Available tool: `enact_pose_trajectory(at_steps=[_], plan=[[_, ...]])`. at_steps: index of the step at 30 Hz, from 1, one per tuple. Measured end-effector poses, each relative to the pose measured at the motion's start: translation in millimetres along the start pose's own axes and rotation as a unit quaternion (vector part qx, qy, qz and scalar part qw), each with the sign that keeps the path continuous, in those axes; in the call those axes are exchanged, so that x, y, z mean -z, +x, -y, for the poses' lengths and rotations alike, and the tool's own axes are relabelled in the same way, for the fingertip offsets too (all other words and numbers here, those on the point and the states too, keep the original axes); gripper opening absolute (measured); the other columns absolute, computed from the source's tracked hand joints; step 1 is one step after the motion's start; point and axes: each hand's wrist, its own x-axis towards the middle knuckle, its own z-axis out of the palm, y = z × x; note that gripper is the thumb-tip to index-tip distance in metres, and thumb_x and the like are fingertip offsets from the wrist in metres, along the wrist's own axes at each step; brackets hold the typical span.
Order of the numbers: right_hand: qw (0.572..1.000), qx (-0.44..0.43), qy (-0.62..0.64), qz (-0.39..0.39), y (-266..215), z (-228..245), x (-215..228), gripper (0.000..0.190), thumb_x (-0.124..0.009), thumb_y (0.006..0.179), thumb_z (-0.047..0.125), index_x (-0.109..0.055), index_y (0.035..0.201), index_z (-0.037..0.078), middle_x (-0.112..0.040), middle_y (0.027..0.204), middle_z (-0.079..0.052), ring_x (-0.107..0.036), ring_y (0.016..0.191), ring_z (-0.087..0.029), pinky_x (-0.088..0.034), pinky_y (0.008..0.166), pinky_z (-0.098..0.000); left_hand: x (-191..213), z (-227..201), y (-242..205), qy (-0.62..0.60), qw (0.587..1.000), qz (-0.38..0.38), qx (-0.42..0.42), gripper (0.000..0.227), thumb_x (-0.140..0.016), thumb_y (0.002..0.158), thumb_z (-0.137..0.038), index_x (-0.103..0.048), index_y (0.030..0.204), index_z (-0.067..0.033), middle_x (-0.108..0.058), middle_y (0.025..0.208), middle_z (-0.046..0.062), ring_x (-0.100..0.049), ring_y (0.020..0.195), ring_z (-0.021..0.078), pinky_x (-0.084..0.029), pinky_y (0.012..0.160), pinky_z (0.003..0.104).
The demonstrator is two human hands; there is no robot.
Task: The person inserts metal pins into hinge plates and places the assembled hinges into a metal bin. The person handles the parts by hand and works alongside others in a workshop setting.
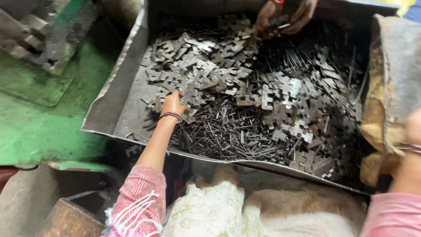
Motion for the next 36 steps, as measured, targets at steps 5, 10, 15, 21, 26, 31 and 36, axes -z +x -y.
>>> enact_pose_trajectory(at_steps=[5, 10, 15, 21, 26, 31, 36], plan=[[0.972, 0.166, 0.166, -0.026, -64.6, 87.2, -37.4, 0.016, -0.065, 0.092, 0.0, -0.075, 0.105, 0.004, -0.074, 0.111, -0.013, -0.07, 0.11, -0.031, -0.054, 0.104, -0.0394, 0.3, -63.3, -34.2, 0.113, 0.945, -0.082, -0.297, 0.028, -0.074, 0.08, 0.0, -0.073, 0.107, -0.0095, -0.072, 0.108, 0.012, -0.067, 0.108, 0.0332, -0.054, 0.093, 0.042], [0.95, 0.133, 0.237, 0.154, -132.7, 176.7, -53.0, 0.029, -0.066, 0.086, 0.008, -0.077, 0.113, 0.012, -0.074, 0.117, -0.011, -0.07, 0.107, -0.031, -0.056, 0.093, -0.0396, 12.5, -118.9, -59.0, 0.143, 0.805, -0.145, -0.558, 0.012, -0.067, 0.073, -0.012, -0.073, 0.074, -0.022, -0.07, 0.099, 0.006, -0.063, 0.109, 0.0264, -0.05, 0.096, 0.042], [0.962, 0.1, 0.177, 0.184, -166.8, 202.8, -56.8, 0.021, -0.068, 0.087, 0.016, -0.077, 0.107, 0.013, -0.075, 0.109, -0.007, -0.07, 0.1, -0.028, -0.057, 0.085, -0.0404, -15.1, -130.5, -63.3, 0.21, 0.805, 0.068, -0.551, 0.021, -0.066, 0.082, -0.006, -0.077, 0.095, -0.0174, -0.069, 0.096, 0.011, -0.062, 0.1, 0.0288, -0.053, 0.086, 0.041], [0.964, 0.116, 0.188, 0.146, -167.1, 200.0, -57.8, 0.021, -0.067, 0.087, 0.017, -0.075, 0.105, 0.011, -0.074, 0.106, -0.007, -0.07, 0.097, -0.027, -0.057, 0.081, -0.0398, -51.8, -119.4, -77.1, 0.193, 0.879, 0.093, -0.426, 0.02, -0.07, 0.082, -0.019, -0.069, 0.09, -0.0001, -0.067, 0.095, 0.016, -0.062, 0.099, 0.032, -0.055, 0.086, 0.039], [0.966, 0.101, 0.183, 0.153, -166.7, 202.6, -54.5, 0.02, -0.066, 0.087, 0.017, -0.075, 0.104, 0.012, -0.074, 0.105, -0.005, -0.07, 0.095, -0.026, -0.057, 0.079, -0.0393, -69.9, -130.0, -87.0, 0.168, 0.875, -0.05, -0.451, 0.041, -0.06, 0.085, -0.001, -0.063, 0.125, 0.001, -0.064, 0.1, 0.011, -0.061, 0.096, 0.0273, -0.055, 0.08, 0.033], [0.967, 0.105, 0.179, 0.148, -165.9, 204.1, -52.9, 0.02, -0.067, 0.086, 0.017, -0.075, 0.103, 0.011, -0.074, 0.102, -0.006, -0.07, 0.093, -0.026, -0.057, 0.077, -0.0396, -94.8, -168.4, -97.2, 0.245, 0.806, -0.117, -0.526, 0.043, -0.061, 0.084, -0.008, -0.062, 0.125, 0.0025, -0.061, 0.097, 0.01, -0.059, 0.092, 0.024, -0.054, 0.079, 0.031], [0.966, 0.105, 0.185, 0.144, -167.0, 201.4, -56.5, 0.02, -0.066, 0.087, 0.017, -0.074, 0.103, 0.009, -0.073, 0.1, -0.006, -0.069, 0.092, -0.026, -0.057, 0.077, -0.0398, -83.9, -168.8, -97.1, 0.13, 0.804, -0.168, -0.556, 0.041, -0.061, 0.086, -0.004, -0.065, 0.126, 0.0018, -0.062, 0.103, 0.01, -0.059, 0.098, 0.0226, -0.054, 0.086, 0.03]])
